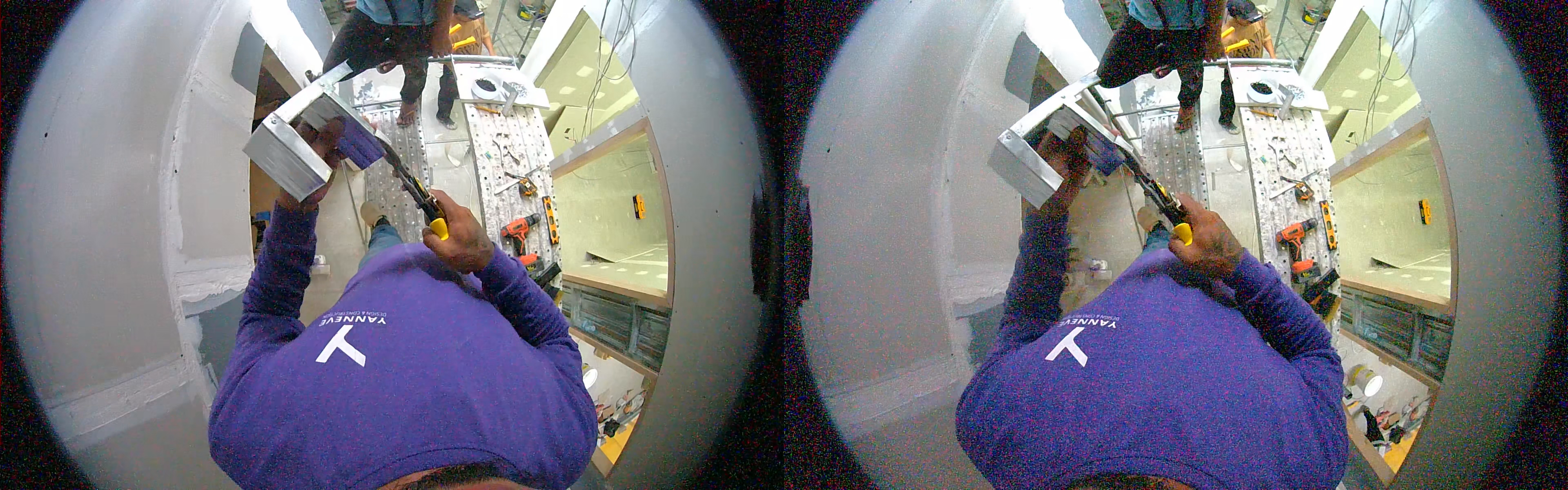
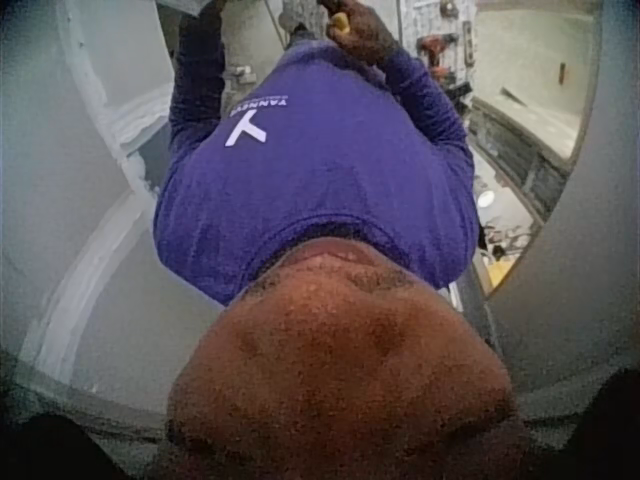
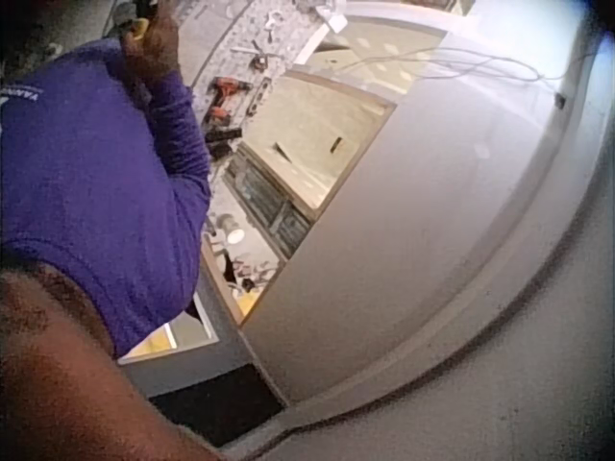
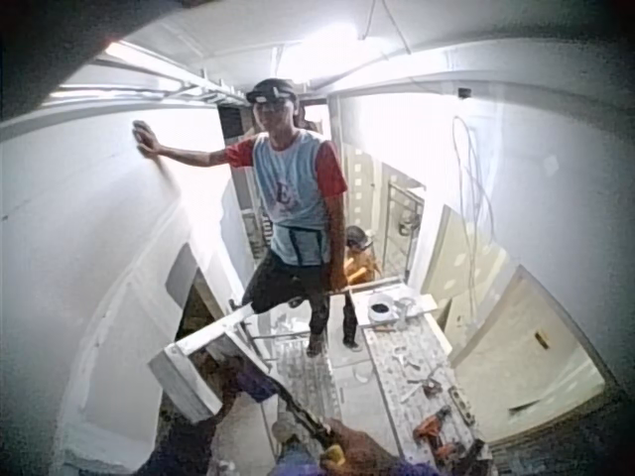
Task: The person cuts a metal framing piece with shears, fits the piece into the ceiling track by hand, and fastens it using a power drill.
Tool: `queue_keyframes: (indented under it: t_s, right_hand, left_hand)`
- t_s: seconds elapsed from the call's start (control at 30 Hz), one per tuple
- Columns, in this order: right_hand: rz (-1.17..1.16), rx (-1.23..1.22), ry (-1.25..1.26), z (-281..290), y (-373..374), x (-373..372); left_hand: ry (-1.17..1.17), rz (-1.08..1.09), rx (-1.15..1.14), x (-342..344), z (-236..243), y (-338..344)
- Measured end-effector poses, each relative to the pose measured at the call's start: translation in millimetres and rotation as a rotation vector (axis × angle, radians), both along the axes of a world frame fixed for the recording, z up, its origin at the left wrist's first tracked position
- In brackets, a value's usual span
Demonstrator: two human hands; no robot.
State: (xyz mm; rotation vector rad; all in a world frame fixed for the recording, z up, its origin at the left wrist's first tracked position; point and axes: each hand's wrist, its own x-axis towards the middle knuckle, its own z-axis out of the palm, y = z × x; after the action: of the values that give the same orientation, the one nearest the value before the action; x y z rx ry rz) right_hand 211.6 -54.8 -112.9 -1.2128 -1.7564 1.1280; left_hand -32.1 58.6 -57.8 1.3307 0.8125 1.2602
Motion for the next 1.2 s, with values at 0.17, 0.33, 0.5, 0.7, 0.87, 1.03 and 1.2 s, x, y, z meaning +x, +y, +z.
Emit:
queue_keyframes:
  t_s: [0.17, 0.33, 0.5, 0.7, 0.87, 1.03, 1.2]
  right_hand:
    - [0.004, 0.012, -0.008, 4, 1, -3]
    - [0.001, 0.015, 0.039, -8, 1, -5]
    - [-0.008, 0.052, -0.072, -8, 0, -7]
    - [0.028, 0.051, -0.019, -21, 3, -3]
    - [0.025, -0.028, -0.048, -2, 8, -5]
    - [-0.049, 0.198, -0.166, 4, 14, 0]
    - [-0.233, 0.89, -0.899, 11, 34, 17]
  left_hand:
    - [0.524, 0.239, 0.065, 5, 7, -4]
    - [-0.042, 0.078, -0.311, 6, 6, -5]
    - [-0.494, -0.331, -0.276, -12, -21, 0]
    - [-0.335, -0.002, -0.446, -7, 0, -3]
    - [-0.493, -0.114, -0.479, -16, -15, -3]
    - [-0.209, 0.091, -0.512, -28, -10, 0]
    - [-0.188, -0.006, -0.569, -39, -29, 0]
